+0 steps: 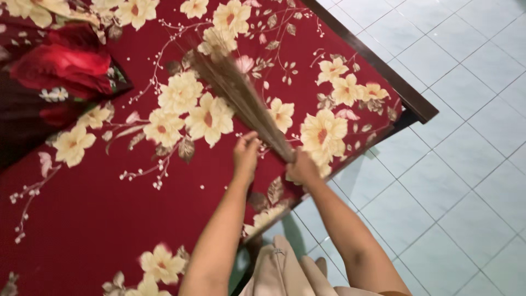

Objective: The person tidies a bedroom by folding a plastic-wrapped blanket, arranging a small broom on the bed, and sweeping the floor around furniture.

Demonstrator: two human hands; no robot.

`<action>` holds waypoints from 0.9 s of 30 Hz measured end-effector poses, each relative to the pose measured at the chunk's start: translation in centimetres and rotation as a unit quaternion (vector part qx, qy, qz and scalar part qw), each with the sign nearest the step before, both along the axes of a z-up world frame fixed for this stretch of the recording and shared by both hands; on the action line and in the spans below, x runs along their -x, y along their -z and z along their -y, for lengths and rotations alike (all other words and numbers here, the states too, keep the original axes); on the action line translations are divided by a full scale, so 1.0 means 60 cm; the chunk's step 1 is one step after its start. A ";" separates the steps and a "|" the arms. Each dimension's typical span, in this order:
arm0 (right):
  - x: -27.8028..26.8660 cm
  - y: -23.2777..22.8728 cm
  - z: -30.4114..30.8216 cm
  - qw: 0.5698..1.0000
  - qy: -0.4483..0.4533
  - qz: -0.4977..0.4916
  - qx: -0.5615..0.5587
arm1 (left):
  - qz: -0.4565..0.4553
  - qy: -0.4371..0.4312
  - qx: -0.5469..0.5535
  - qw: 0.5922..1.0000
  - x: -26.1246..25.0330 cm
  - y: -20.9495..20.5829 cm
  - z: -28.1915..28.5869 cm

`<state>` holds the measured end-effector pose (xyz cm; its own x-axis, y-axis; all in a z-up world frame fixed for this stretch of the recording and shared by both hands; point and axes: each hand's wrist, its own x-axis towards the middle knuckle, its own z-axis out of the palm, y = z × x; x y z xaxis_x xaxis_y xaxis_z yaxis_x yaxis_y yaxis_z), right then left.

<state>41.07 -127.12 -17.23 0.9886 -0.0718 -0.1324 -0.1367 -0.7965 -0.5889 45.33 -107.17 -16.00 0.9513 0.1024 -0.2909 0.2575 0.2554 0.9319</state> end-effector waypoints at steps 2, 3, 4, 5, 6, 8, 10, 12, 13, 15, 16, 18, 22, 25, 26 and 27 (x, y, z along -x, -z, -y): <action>0.062 -0.006 -0.024 0.997 -0.076 -0.033 -0.001 | 0.067 -0.085 0.004 0.994 0.013 -0.016 0.007; 0.097 -0.012 -0.024 0.991 -0.111 -0.070 0.000 | 0.069 -0.089 0.006 0.994 0.015 -0.023 0.015; 0.123 -0.015 -0.003 0.991 -0.114 -0.068 0.003 | 0.080 -0.104 -0.005 0.991 0.018 -0.028 0.025; 0.151 -0.008 0.018 0.973 -0.204 -0.074 0.077 | 0.088 -0.118 -0.017 0.989 0.028 -0.028 0.039; 0.171 0.010 0.039 0.942 -0.290 -0.079 0.150 | 0.087 -0.121 -0.016 0.989 0.037 -0.024 0.058; 0.179 0.054 0.167 0.955 -0.278 -0.028 0.096 | 0.001 -0.082 -0.024 0.996 0.061 -0.011 0.099; 0.166 0.076 0.340 0.978 -0.129 -0.090 0.139 | 0.052 -0.052 -0.071 0.995 0.089 0.001 0.133; 0.144 0.043 0.512 0.962 0.056 -0.131 0.232 | 0.101 -0.025 -0.116 0.988 0.110 0.004 0.150; 0.136 0.006 0.585 0.955 0.166 -0.149 0.195 | 0.050 -0.026 -0.122 0.991 0.119 0.003 0.151; 0.107 -0.079 0.674 0.925 0.290 -0.190 0.153 | 0.003 -0.027 -0.128 0.991 0.124 -0.002 0.152; 0.096 -0.096 0.669 0.926 0.290 -0.185 0.152 | -0.002 -0.047 -0.144 0.988 0.121 -0.005 0.148; 0.085 -0.119 0.659 0.954 0.270 -0.097 0.093 | -0.007 -0.068 -0.158 0.985 0.115 -0.005 0.153; 0.069 -0.029 0.359 0.913 -0.194 0.088 0.349 | 0.162 -0.174 -0.278 0.931 0.085 -0.039 0.196; 0.143 -0.022 0.172 0.956 -0.223 0.002 0.189 | 0.150 -0.150 -0.361 0.908 0.079 -0.082 0.216; 0.147 -0.023 0.156 0.931 -0.277 0.033 0.234 | 0.086 -0.095 -0.323 0.938 0.070 -0.088 0.215; 0.117 -0.029 0.176 0.944 -0.252 -0.003 0.212 | 0.087 -0.097 -0.322 0.938 0.057 -0.088 0.211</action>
